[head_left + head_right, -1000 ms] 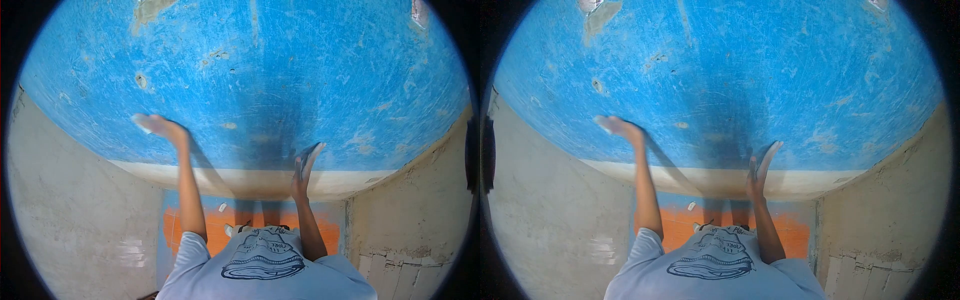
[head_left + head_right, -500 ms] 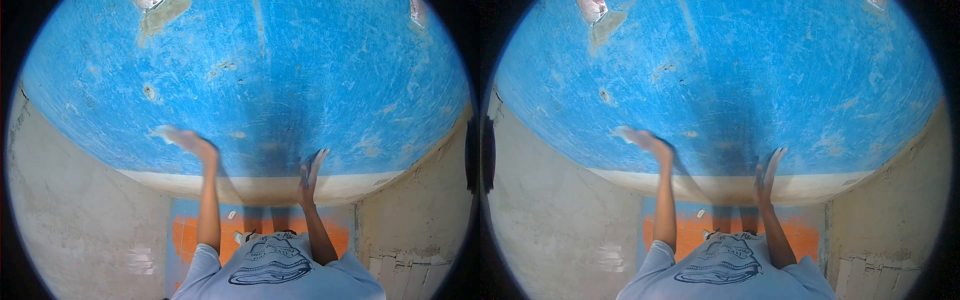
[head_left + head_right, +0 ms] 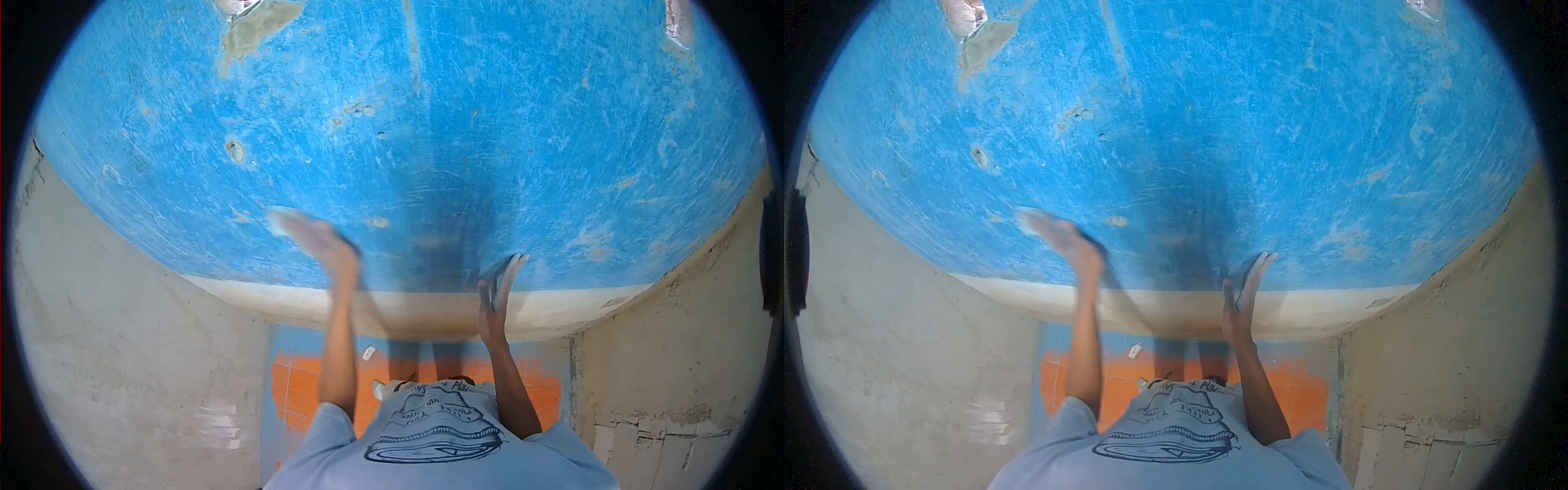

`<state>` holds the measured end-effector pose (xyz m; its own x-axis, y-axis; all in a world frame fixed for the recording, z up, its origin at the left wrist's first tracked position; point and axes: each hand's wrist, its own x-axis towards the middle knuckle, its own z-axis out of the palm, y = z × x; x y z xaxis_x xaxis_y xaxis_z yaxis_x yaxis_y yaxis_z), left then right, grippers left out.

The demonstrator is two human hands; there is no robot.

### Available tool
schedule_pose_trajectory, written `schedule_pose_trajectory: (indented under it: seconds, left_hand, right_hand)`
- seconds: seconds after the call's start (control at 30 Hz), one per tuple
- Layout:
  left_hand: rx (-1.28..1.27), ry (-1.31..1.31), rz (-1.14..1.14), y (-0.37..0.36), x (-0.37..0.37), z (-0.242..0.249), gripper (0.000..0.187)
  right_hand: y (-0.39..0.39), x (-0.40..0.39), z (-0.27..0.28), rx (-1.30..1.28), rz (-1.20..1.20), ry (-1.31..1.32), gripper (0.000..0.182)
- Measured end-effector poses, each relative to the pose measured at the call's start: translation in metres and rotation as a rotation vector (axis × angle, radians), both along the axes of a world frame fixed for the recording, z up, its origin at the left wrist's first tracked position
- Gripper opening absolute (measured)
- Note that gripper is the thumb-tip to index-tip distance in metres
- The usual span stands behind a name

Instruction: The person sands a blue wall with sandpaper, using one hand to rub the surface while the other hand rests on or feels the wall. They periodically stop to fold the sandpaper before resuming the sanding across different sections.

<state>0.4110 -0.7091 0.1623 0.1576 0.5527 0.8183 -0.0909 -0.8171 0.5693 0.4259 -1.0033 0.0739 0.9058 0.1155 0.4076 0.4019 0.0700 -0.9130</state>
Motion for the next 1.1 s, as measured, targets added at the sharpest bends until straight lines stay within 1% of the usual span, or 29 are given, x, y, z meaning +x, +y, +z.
schedule_pose_trajectory:
  seconds: [0.03, 0.07, 0.13, 0.2, 0.23, 0.27, 0.3, 0.33, 0.4, 0.43, 0.47, 0.53, 0.57, 0.6, 0.63, 0.67, 0.7, 0.77, 0.8, 0.87, 0.93, 0.97, 1.0, 1.03, 1.1]
  left_hand:
    - [-0.049, -0.091, 0.016, 0.029, -0.008, 0.029, 0.068]
    - [-0.208, -0.105, -0.010, 0.095, -0.017, 0.029, 0.071]
    - [-0.340, -0.124, -0.016, 0.160, -0.019, 0.024, 0.077]
    - [-0.278, -0.128, 0.028, 0.176, -0.019, 0.029, 0.081]
    - [-0.153, -0.121, 0.196, 0.104, -0.011, 0.049, 0.076]
    - [-0.117, -0.024, 0.166, 0.063, -0.006, 0.037, 0.075]
    - [-0.122, -0.049, 0.028, 0.009, 0.002, 0.028, 0.074]
    - [-0.144, -0.025, -0.124, -0.031, 0.007, -0.005, 0.075]
    - [-0.057, 0.224, -0.326, -0.072, 0.004, -0.076, 0.073]
    - [0.419, 0.630, -0.144, -0.078, -0.007, -0.099, 0.072]
    - [0.367, 0.568, -0.111, -0.067, -0.006, -0.095, 0.072]
    - [0.255, 0.451, -0.045, -0.012, -0.005, -0.073, 0.072]
    - [0.120, 0.270, -0.042, 0.019, -0.003, -0.054, 0.072]
    - [0.135, 0.128, 0.029, 0.038, -0.010, -0.011, 0.073]
    - [0.080, -0.012, 0.072, 0.074, -0.006, 0.005, 0.074]
    - [-0.155, -0.123, 0.035, 0.118, -0.008, 0.018, 0.074]
    - [-0.389, -0.231, -0.003, 0.129, -0.013, 0.038, 0.074]
    - [-0.327, -0.184, 0.110, 0.112, -0.011, 0.041, 0.074]
    - [-0.294, -0.164, 0.164, 0.089, -0.006, 0.044, 0.075]
    - [-0.184, -0.020, 0.167, 0.020, 0.004, 0.015, 0.074]
    - [-0.219, 0.090, 0.023, -0.057, 0.010, -0.014, 0.074]
    - [-0.035, 0.297, 0.017, -0.071, 0.001, -0.052, 0.074]
    - [0.148, 0.503, 0.010, -0.076, -0.004, -0.082, 0.075]
    - [0.109, 0.471, 0.040, -0.069, -0.003, -0.079, 0.075]
    - [0.026, 0.408, 0.097, -0.030, -0.004, -0.063, 0.076]
  right_hand:
    - [-0.003, -0.002, 0.000, 0.002, 0.029, 0.010, 0.092]
    - [-0.006, -0.002, -0.005, -0.036, 0.035, 0.020, 0.090]
    - [-0.011, 0.004, -0.016, -0.111, 0.044, 0.031, 0.090]
    - [-0.002, 0.003, -0.014, -0.106, -0.019, -0.003, 0.090]
    - [0.005, 0.004, -0.011, -0.102, -0.047, -0.024, 0.090]
    - [0.012, 0.003, -0.009, -0.101, -0.090, -0.035, 0.090]
    - [0.019, 0.002, -0.006, -0.101, -0.132, -0.046, 0.090]
    - [0.024, 0.002, -0.005, -0.101, -0.173, -0.056, 0.090]
    - [0.031, 0.002, -0.008, -0.081, -0.188, -0.086, 0.089]
    - [0.032, 0.004, -0.009, -0.076, -0.199, -0.102, 0.089]
    - [0.030, 0.005, -0.009, -0.098, -0.195, -0.106, 0.090]
    - [0.022, 0.003, -0.011, -0.150, -0.184, -0.105, 0.090]
    - [0.019, 0.002, -0.012, -0.145, -0.181, -0.098, 0.090]
    - [0.017, 0.001, -0.010, -0.135, -0.178, -0.091, 0.090]
    - [0.016, 0.002, -0.009, -0.123, -0.178, -0.086, 0.091]
    - [0.017, 0.002, -0.008, -0.099, -0.169, -0.084, 0.091]
    - [0.017, 0.002, -0.008, -0.074, -0.161, -0.080, 0.091]
    - [0.018, 0.001, -0.008, -0.062, -0.161, -0.082, 0.091]
    - [0.019, 0.002, -0.010, -0.072, -0.169, -0.090, 0.091]
    - [0.021, 0.005, -0.011, -0.092, -0.176, -0.089, 0.091]
    - [0.022, 0.005, -0.012, -0.109, -0.170, -0.066, 0.092]
    - [0.024, 0.007, -0.014, -0.095, -0.161, -0.080, 0.092]
    - [0.026, 0.009, -0.018, -0.085, -0.151, -0.092, 0.092]
    - [0.025, 0.011, -0.020, -0.075, -0.144, -0.105, 0.093]
    - [0.019, 0.012, -0.020, -0.136, -0.138, -0.108, 0.092]
